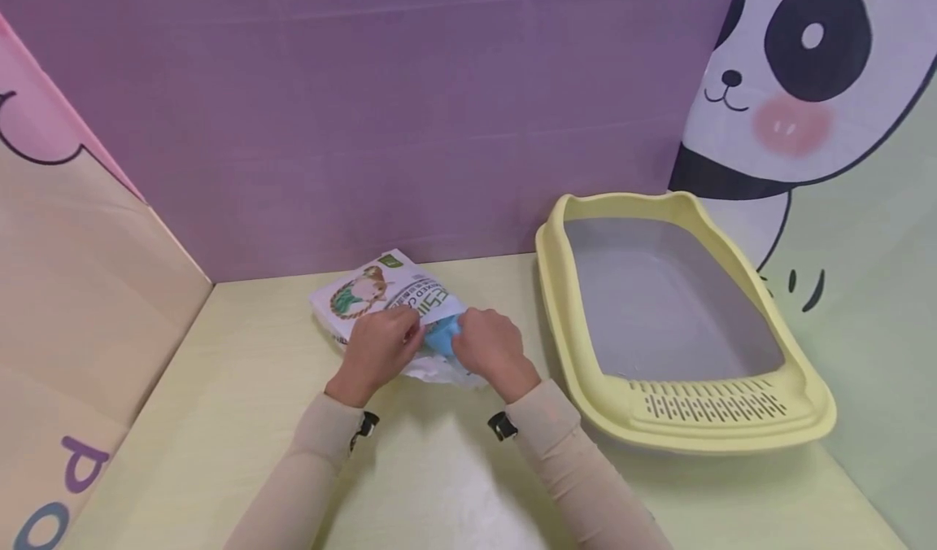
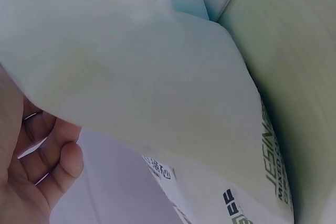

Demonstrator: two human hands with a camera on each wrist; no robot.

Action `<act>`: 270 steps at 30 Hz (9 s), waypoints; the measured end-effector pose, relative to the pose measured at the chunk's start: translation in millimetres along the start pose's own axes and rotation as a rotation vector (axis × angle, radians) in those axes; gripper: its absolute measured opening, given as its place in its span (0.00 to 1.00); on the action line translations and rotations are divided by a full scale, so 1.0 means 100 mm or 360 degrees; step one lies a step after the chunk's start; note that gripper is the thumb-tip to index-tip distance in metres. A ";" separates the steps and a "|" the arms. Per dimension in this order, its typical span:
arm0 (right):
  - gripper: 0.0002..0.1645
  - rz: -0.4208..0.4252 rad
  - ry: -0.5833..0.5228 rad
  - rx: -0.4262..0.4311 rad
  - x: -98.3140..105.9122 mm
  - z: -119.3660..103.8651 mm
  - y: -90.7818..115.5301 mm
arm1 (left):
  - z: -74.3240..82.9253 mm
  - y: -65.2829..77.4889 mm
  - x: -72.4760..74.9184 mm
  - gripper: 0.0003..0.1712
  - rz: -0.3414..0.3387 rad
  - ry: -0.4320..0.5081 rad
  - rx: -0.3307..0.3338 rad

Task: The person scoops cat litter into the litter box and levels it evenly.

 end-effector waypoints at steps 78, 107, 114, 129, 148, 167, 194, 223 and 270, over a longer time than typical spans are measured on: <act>0.18 -0.0104 -0.0520 -0.0008 -0.45 0.25 -0.16 | -0.01 0.02 -0.06 0.07 0.0073 0.0016 0.0100; 0.14 -0.0240 -0.0862 -0.0096 -0.60 0.34 -0.12 | -0.04 0.02 -0.06 0.10 0.0061 0.0056 0.0150; 0.14 -0.0131 -0.0843 -0.0131 -0.57 0.39 -0.07 | -0.06 0.03 -0.08 0.10 0.0052 0.0063 0.0160; 0.13 -0.0045 -0.0794 -0.0102 -0.55 0.43 0.06 | -0.06 0.03 -0.08 0.11 0.0066 0.0063 0.0165; 0.12 -0.0060 -0.0788 -0.0083 -0.48 0.43 0.10 | -0.05 0.03 -0.05 0.10 0.0062 0.0095 0.0178; 0.12 -0.0046 -0.0718 -0.0082 -0.32 0.47 0.31 | -0.05 0.02 -0.07 0.10 0.0047 0.0131 0.0232; 0.10 -0.0123 -0.0688 -0.0098 -0.09 0.60 0.76 | -0.06 0.05 -0.07 0.10 0.0085 0.0103 0.0253; 0.15 -0.0072 -0.0657 -0.0025 0.42 0.85 1.08 | -0.07 0.04 -0.08 0.12 0.0058 0.0076 0.0273; 0.27 0.0230 -0.0542 -0.0193 1.14 1.73 0.75 | -0.06 0.06 -0.09 0.12 0.0002 0.0074 0.0298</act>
Point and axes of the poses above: each hand's wrist, its own y-axis away from the middle knuckle, its own x-axis out of the back of the hand, z = x × y, the point moved 2 cm from there along -y, towards the middle knuckle
